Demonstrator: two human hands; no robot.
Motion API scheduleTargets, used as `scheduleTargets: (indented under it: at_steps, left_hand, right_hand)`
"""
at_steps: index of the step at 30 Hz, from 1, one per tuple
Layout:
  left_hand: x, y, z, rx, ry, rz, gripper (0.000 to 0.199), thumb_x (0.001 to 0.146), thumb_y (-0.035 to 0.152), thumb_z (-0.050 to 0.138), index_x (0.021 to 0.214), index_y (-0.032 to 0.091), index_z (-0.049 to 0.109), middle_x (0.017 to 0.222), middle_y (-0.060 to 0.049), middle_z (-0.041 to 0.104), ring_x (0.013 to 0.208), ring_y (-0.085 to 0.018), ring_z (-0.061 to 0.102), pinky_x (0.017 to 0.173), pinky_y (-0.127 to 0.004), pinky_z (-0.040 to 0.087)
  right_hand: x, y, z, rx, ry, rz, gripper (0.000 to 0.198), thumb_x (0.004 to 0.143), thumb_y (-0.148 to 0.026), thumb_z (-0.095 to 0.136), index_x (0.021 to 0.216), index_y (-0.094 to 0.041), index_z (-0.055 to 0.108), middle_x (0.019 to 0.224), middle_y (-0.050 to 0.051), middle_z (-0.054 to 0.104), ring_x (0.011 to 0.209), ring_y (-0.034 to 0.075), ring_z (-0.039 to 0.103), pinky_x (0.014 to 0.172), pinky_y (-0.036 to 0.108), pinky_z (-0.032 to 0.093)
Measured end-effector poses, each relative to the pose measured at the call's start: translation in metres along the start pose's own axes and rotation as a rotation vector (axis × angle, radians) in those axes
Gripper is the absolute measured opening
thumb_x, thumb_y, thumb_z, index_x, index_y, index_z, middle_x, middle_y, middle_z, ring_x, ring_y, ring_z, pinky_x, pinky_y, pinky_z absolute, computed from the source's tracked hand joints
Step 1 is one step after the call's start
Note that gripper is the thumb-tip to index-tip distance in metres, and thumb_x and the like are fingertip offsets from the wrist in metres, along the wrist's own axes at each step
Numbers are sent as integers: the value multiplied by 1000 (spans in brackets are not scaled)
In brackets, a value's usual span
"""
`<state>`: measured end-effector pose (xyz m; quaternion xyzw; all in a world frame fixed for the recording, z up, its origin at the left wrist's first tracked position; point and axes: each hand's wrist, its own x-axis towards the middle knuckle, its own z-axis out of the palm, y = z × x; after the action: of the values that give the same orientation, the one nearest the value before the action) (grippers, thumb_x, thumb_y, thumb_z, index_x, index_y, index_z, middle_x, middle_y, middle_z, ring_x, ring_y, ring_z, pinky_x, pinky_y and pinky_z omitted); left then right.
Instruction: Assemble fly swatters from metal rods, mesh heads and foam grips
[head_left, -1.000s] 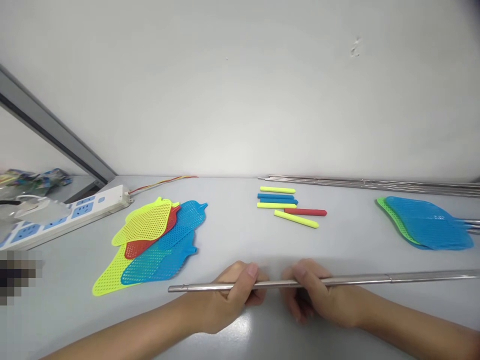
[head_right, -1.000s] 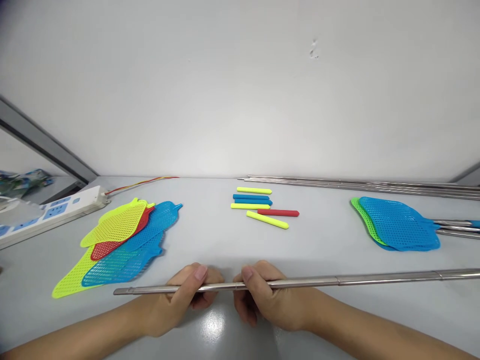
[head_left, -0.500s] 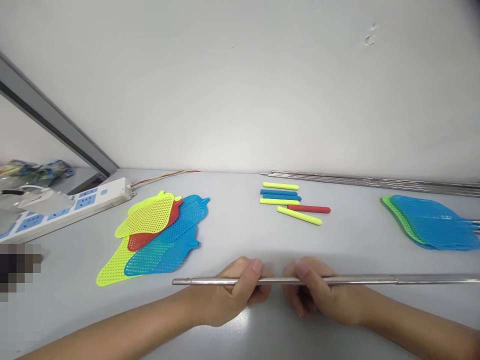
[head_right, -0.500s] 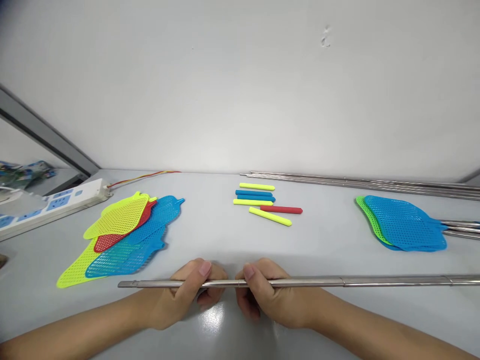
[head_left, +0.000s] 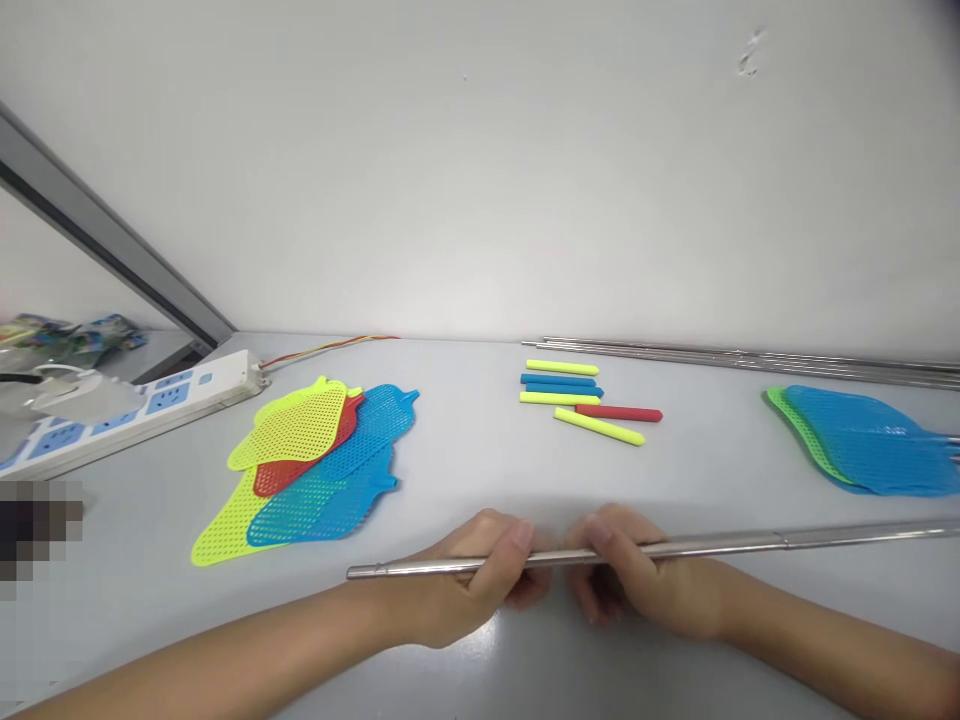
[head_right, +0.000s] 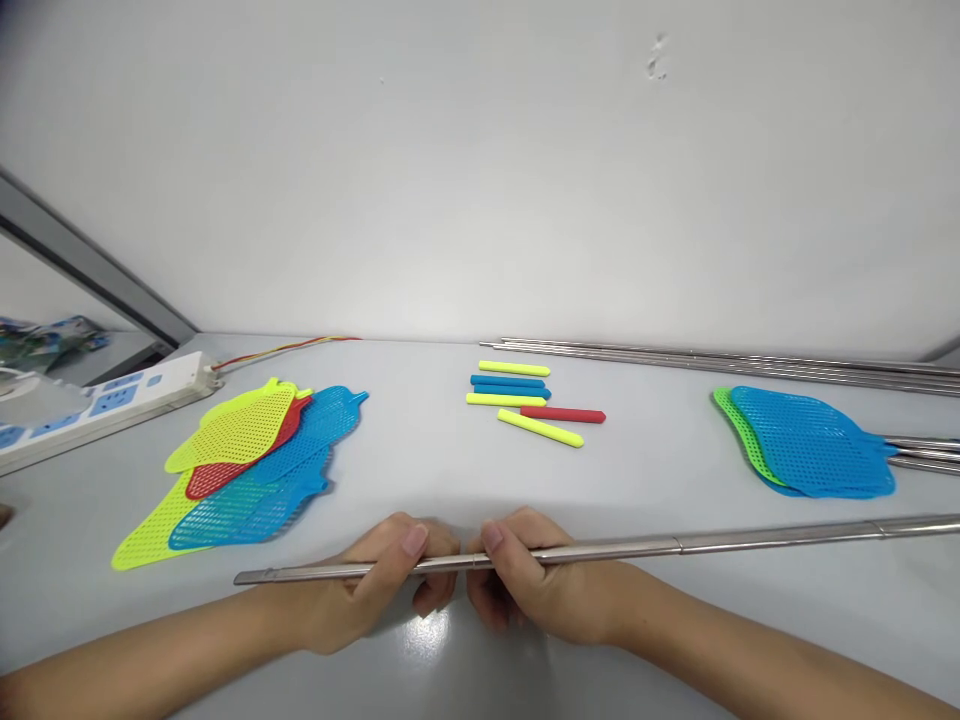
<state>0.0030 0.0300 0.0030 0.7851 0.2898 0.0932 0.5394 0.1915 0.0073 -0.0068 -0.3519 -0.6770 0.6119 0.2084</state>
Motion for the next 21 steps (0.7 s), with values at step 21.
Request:
scheduleTargets:
  at_steps: [21]
  left_hand:
    - [5,-3,-1,-211,127,-12,46,86,38,25,53,13,44,51,1,43,52,-9,41,53,-22,32]
  right_hand:
    - [7,9,1,223,175,-32,39,82,-36,42,51,-13,47,45,-2,43,41,7,40,40,19,30]
